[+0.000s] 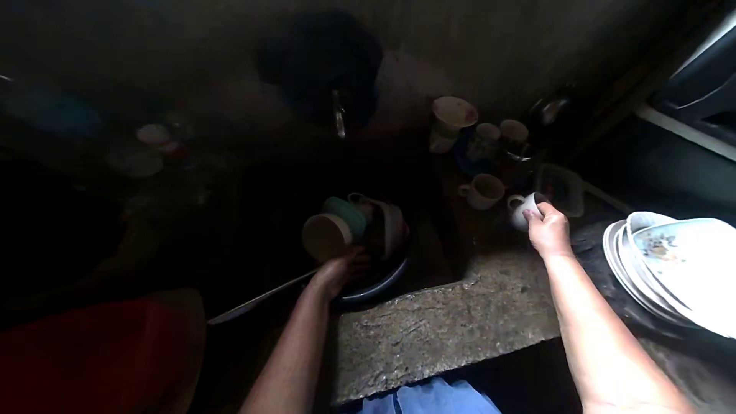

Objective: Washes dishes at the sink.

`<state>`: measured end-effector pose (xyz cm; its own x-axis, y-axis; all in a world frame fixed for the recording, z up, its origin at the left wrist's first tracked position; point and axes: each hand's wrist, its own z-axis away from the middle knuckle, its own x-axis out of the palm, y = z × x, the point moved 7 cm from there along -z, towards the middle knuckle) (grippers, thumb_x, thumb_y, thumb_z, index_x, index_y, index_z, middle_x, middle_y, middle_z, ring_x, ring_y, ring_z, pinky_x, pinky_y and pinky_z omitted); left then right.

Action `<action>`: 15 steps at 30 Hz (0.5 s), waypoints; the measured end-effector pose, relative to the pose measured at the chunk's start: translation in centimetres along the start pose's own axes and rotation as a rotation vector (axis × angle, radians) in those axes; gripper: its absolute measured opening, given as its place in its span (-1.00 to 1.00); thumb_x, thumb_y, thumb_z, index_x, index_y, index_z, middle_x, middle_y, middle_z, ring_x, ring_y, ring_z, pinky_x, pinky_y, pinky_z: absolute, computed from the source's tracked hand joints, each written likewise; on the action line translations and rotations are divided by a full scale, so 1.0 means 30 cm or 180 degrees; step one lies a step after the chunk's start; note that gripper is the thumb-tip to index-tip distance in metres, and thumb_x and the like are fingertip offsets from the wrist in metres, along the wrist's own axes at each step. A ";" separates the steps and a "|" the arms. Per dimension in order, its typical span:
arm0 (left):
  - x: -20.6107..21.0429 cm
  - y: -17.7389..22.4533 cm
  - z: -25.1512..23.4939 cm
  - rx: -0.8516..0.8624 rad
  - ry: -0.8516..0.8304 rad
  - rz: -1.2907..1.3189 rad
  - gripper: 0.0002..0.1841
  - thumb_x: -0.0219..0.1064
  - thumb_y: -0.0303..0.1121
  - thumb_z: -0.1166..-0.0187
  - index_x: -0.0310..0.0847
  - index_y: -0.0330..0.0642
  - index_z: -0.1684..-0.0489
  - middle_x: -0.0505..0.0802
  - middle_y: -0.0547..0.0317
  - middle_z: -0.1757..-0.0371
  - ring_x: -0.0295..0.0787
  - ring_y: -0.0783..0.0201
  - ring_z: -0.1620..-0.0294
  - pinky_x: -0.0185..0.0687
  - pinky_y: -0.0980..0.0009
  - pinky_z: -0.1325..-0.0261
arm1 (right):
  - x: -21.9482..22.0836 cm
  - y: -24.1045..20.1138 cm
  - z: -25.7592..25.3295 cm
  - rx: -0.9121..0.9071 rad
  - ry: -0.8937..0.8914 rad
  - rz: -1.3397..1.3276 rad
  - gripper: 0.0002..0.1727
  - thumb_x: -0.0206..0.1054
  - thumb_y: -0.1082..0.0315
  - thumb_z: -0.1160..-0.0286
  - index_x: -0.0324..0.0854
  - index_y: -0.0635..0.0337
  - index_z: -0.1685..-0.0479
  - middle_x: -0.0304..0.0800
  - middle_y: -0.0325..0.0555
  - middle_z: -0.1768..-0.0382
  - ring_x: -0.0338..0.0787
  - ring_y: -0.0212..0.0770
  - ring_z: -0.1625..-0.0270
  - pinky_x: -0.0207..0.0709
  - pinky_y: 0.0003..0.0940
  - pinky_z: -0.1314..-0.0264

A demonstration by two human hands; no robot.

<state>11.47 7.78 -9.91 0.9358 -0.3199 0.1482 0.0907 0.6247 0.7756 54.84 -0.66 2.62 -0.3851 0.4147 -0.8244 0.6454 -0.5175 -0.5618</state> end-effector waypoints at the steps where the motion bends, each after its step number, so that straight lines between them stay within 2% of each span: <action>1: 0.000 0.000 0.002 0.0024 -0.0053 -0.0034 -0.54 -0.04 -0.18 -0.90 0.35 -0.22 -0.62 0.74 -0.06 -0.37 0.79 0.11 -0.24 0.71 0.20 -0.26 | 0.012 0.022 -0.028 -0.0004 0.0089 0.0154 -0.67 0.20 0.30 -0.80 0.65 0.46 -0.17 0.74 0.53 -0.15 0.72 0.51 -0.29 0.41 0.53 -0.38; 5: -0.007 -0.002 0.002 0.0125 0.0008 0.0031 -0.58 0.00 -0.21 -0.88 0.41 -0.27 -0.54 0.78 -0.07 -0.29 0.82 0.12 -0.16 0.75 0.23 -0.19 | 0.087 0.043 -0.089 -0.0106 0.0052 0.0524 -0.66 0.11 0.40 -0.79 0.66 0.43 -0.28 0.69 0.53 -0.29 0.61 0.52 -0.46 0.32 0.47 -0.56; 8: 0.000 0.004 0.008 0.0066 0.0027 -0.0093 -0.57 -0.02 -0.20 -0.89 0.39 -0.24 -0.57 0.76 -0.06 -0.31 0.79 0.14 -0.17 0.71 0.25 -0.21 | 0.125 0.037 -0.104 -0.0129 -0.0205 0.0657 -0.65 0.19 0.48 -0.69 0.66 0.42 -0.34 0.67 0.47 -0.37 0.53 0.46 -0.56 0.10 0.42 -0.71; 11: 0.000 0.009 0.013 0.0013 0.0070 -0.0199 -0.55 -0.03 -0.17 -0.89 0.38 -0.23 -0.59 0.75 -0.07 -0.34 0.80 0.14 -0.18 0.71 0.24 -0.22 | 0.098 0.017 -0.099 -0.0448 -0.0189 0.0744 -0.62 0.27 0.31 -0.72 0.68 0.35 -0.36 0.67 0.38 -0.41 0.43 0.45 -0.64 -0.19 0.56 -0.74; 12: -0.001 0.012 0.013 0.0023 0.0055 -0.0202 -0.55 -0.05 -0.18 -0.90 0.37 -0.24 -0.60 0.74 -0.08 -0.34 0.80 0.13 -0.19 0.71 0.23 -0.22 | 0.064 0.021 -0.093 -0.0559 0.0029 0.0634 -0.59 0.23 0.24 -0.76 0.67 0.33 -0.39 0.64 0.37 -0.45 0.40 0.45 -0.66 -0.13 0.56 -0.72; 13: -0.003 0.013 0.011 0.0036 0.0058 -0.0192 -0.55 -0.06 -0.19 -0.90 0.36 -0.25 -0.60 0.75 -0.09 -0.34 0.80 0.12 -0.18 0.72 0.23 -0.20 | 0.022 0.036 -0.084 -0.0537 0.0288 0.0405 -0.56 0.14 0.23 -0.82 0.64 0.35 -0.43 0.61 0.37 -0.48 0.43 0.41 -0.65 0.06 0.48 -0.68; 15: -0.006 0.005 0.007 0.0032 0.0048 -0.0137 -0.54 -0.07 -0.17 -0.90 0.36 -0.24 -0.61 0.76 -0.09 -0.33 0.81 0.10 -0.17 0.74 0.21 -0.20 | -0.040 0.128 -0.082 0.0177 0.0593 -0.0432 -0.52 -0.02 0.29 -0.86 0.45 0.35 -0.59 0.63 0.30 -0.45 0.66 0.15 -0.49 0.44 0.14 -0.59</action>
<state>11.25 7.78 -9.67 0.9362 -0.3354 0.1053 0.1275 0.6033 0.7873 59.39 -1.30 1.63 -0.3341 0.6117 -0.7171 0.5568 -0.4858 -0.6738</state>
